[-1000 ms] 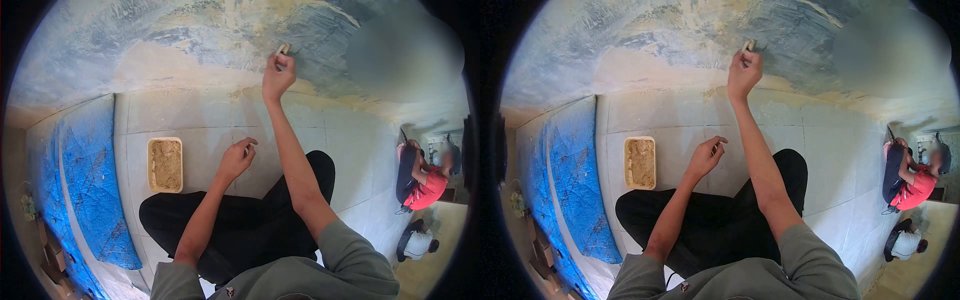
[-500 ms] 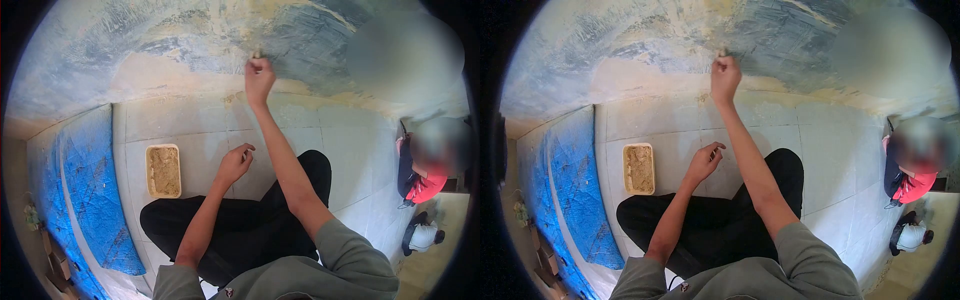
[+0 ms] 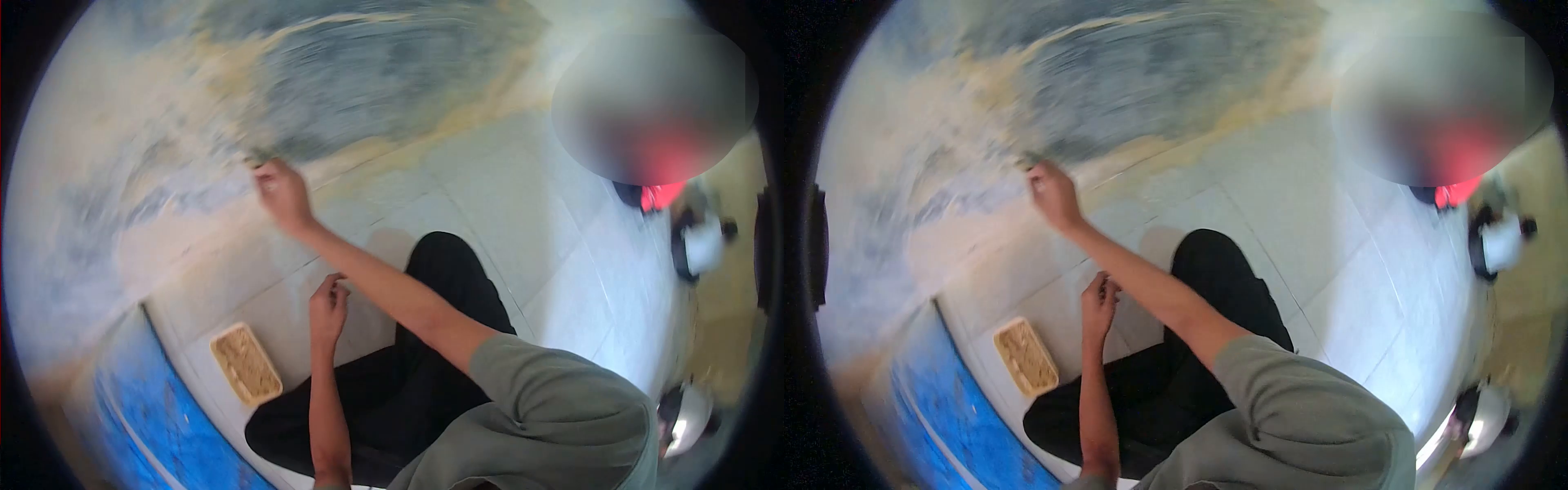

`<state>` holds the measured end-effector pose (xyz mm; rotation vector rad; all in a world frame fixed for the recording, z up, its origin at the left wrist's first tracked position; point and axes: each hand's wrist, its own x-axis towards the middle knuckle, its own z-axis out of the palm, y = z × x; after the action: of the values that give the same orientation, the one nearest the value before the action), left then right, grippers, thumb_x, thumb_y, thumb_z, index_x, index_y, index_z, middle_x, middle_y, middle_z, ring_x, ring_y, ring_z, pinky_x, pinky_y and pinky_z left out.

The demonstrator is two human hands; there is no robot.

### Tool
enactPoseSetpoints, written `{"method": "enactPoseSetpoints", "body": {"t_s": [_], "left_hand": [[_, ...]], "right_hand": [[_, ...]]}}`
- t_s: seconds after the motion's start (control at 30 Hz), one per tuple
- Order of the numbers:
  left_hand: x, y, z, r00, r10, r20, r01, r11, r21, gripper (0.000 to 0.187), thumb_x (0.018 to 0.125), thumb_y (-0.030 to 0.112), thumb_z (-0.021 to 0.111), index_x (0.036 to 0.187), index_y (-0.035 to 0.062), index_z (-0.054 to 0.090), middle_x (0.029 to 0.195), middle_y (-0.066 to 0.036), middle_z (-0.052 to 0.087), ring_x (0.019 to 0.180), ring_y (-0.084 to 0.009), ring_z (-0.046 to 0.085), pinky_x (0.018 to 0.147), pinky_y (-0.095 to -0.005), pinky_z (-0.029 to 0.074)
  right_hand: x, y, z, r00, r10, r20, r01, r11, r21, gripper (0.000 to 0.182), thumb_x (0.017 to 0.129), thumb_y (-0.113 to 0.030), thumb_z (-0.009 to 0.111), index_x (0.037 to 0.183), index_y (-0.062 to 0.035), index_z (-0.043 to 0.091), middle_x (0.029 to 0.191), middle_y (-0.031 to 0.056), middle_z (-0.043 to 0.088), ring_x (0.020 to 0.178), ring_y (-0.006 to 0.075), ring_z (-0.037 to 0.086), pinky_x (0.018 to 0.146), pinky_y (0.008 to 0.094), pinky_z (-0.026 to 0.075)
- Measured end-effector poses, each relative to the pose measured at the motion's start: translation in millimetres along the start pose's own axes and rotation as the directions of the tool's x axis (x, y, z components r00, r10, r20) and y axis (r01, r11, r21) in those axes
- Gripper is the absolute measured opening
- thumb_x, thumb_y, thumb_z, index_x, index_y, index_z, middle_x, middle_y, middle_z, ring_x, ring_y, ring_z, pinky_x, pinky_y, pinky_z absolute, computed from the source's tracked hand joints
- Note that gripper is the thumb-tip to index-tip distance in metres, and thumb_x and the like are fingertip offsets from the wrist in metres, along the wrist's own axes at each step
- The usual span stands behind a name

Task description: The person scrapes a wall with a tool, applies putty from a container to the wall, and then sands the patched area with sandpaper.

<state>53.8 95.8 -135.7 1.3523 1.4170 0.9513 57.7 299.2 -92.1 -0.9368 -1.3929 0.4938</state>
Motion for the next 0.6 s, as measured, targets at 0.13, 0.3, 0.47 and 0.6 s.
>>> {"method": "enactPoseSetpoints", "body": {"t_s": [0.13, 0.3, 0.47, 0.6], "left_hand": [[5.2, -3.7, -2.9, 0.999, 0.039, -0.026, -0.040, 0.999, -0.033, 0.023, 0.094, 0.007, 0.046, 0.110, 0.0016, 0.061, 0.076, -0.008, 0.063, 0.066, -0.0133, 0.060, 0.060, -0.0282, 0.049], [4.5, 1.6, 3.0, 0.996, 0.091, 0.007, -0.091, 0.994, -0.058, 0.024, 0.094, 0.009, 0.043, 0.109, -0.0005, 0.060, 0.077, -0.007, 0.060, 0.063, -0.0124, 0.056, 0.058, -0.0271, 0.046], [3.3, -4.0, -6.0, 0.992, 0.128, -0.004, -0.128, 0.991, -0.049, 0.024, 0.095, 0.011, 0.043, 0.110, -0.0006, 0.059, 0.077, -0.007, 0.059, 0.062, -0.0123, 0.054, 0.057, -0.0262, 0.045], [3.8, -8.6, -8.4, 0.992, 0.119, -0.040, -0.121, 0.991, -0.049, 0.025, 0.096, 0.014, 0.044, 0.109, -0.0007, 0.059, 0.078, -0.007, 0.059, 0.062, -0.0123, 0.054, 0.057, -0.0264, 0.045]], "right_hand": [[34.9, -26.5, -17.3, 0.960, -0.150, -0.235, 0.110, 0.978, -0.175, 0.017, 0.073, 0.003, 0.065, 0.081, -0.0066, 0.054, 0.081, 0.0113, 0.057, 0.077, 0.0323, 0.059, 0.064, 0.0385, 0.047], [5.9, 16.3, -20.1, 0.955, 0.002, 0.295, 0.041, 0.989, -0.139, 0.005, 0.073, 0.001, 0.057, 0.076, -0.0024, 0.055, 0.075, 0.0161, 0.056, 0.077, 0.0378, 0.057, 0.068, 0.0485, 0.045], [40.4, -19.8, -43.3, 0.995, -0.099, 0.010, 0.099, 0.974, -0.205, 0.009, 0.078, -0.001, 0.058, 0.086, -0.0048, 0.055, 0.083, 0.0133, 0.057, 0.078, 0.0350, 0.059, 0.065, 0.0448, 0.047], [33.1, 19.6, -2.1, 0.994, -0.011, 0.110, 0.036, 0.974, -0.223, 0.001, 0.077, -0.004, 0.057, 0.078, -0.0047, 0.056, 0.082, 0.0163, 0.058, 0.079, 0.0379, 0.057, 0.069, 0.0489, 0.045]]}}
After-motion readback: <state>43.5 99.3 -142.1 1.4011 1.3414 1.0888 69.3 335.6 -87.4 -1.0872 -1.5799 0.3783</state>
